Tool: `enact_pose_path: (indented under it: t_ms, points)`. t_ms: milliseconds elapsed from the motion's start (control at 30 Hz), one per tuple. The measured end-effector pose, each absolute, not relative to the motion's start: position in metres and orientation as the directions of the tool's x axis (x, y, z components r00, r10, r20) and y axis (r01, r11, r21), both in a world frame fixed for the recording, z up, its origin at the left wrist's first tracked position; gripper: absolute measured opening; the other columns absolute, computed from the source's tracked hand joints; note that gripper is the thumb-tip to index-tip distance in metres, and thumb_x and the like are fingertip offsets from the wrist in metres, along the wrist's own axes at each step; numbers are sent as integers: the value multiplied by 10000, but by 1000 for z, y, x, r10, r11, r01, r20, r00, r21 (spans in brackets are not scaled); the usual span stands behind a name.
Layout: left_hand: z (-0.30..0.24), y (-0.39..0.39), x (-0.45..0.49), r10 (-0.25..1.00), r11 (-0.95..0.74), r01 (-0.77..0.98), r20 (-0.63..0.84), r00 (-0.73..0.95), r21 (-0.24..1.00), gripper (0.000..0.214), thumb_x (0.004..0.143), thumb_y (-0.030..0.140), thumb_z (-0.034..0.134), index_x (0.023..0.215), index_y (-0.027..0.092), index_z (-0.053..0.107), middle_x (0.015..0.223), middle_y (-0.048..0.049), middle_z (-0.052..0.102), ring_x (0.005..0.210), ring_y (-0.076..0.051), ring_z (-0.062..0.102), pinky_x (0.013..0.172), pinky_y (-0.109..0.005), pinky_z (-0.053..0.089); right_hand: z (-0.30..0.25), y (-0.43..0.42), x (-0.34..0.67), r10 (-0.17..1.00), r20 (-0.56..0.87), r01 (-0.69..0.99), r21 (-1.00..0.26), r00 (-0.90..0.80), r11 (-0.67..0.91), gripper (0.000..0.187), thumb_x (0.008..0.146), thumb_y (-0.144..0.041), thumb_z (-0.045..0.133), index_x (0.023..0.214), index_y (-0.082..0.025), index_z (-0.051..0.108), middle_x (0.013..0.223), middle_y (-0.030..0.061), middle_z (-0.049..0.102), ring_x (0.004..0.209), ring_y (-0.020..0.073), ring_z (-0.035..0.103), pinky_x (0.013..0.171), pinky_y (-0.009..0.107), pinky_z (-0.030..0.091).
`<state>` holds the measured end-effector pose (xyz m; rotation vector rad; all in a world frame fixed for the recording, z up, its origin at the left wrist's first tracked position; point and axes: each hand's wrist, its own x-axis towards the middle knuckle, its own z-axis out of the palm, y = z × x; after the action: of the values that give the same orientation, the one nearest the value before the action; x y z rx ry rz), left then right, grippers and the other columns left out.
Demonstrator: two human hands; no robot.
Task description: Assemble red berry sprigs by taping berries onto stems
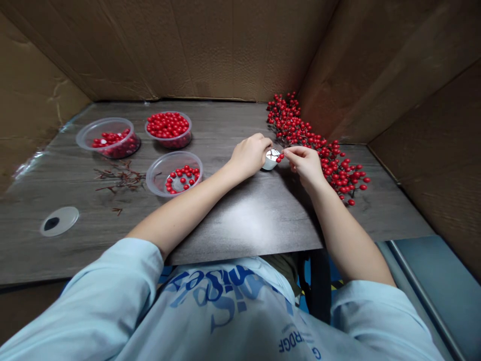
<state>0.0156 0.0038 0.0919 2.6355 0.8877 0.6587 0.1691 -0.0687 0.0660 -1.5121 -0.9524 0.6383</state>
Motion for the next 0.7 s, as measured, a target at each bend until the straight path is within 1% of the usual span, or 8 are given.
enact_pose_path:
  t_ms: [167, 267, 367, 500, 700]
  points:
    - [89, 7, 14, 664, -731, 493, 326, 673, 472, 280, 846, 229, 405, 945, 187, 663, 975, -76, 659, 909, -194, 593, 801, -304, 439, 65, -70, 169, 846, 141, 213, -976, 515, 33, 176, 598, -301, 680, 670, -141, 667, 562, -12, 542, 491, 71, 396, 436, 208, 269]
    - [86, 10, 14, 679, -704, 459, 324, 659, 542, 276, 831, 199, 412, 935, 186, 668, 967, -57, 682, 903, -176, 601, 822, -291, 437, 66, -71, 168, 852, 128, 199, -980, 508, 28, 180, 604, -303, 679, 672, -137, 664, 569, -9, 543, 488, 69, 390, 431, 208, 261]
    - [83, 12, 13, 687, -689, 426, 339, 643, 587, 270, 815, 182, 431, 934, 176, 673, 964, -48, 692, 883, -164, 608, 815, -278, 442, 67, -72, 167, 858, 108, 178, -984, 502, 20, 195, 611, -306, 679, 691, -129, 665, 552, -15, 528, 465, 61, 364, 418, 209, 235]
    - [81, 12, 11, 692, -677, 416, 332, 641, 607, 248, 789, 173, 472, 917, 164, 685, 947, -50, 699, 844, -158, 610, 794, -271, 450, 65, -72, 166, 856, 109, 177, -984, 505, 21, 191, 609, -300, 684, 693, -129, 665, 560, -11, 534, 478, 66, 377, 424, 210, 253]
    - [75, 18, 11, 690, -689, 414, 362, 627, 595, 266, 765, 140, 489, 921, 169, 702, 954, -55, 695, 857, -158, 605, 798, -268, 450, 63, -72, 163, 873, 124, 209, -978, 472, 26, 177, 616, -307, 672, 681, -142, 667, 559, -6, 546, 509, 83, 435, 430, 206, 294]
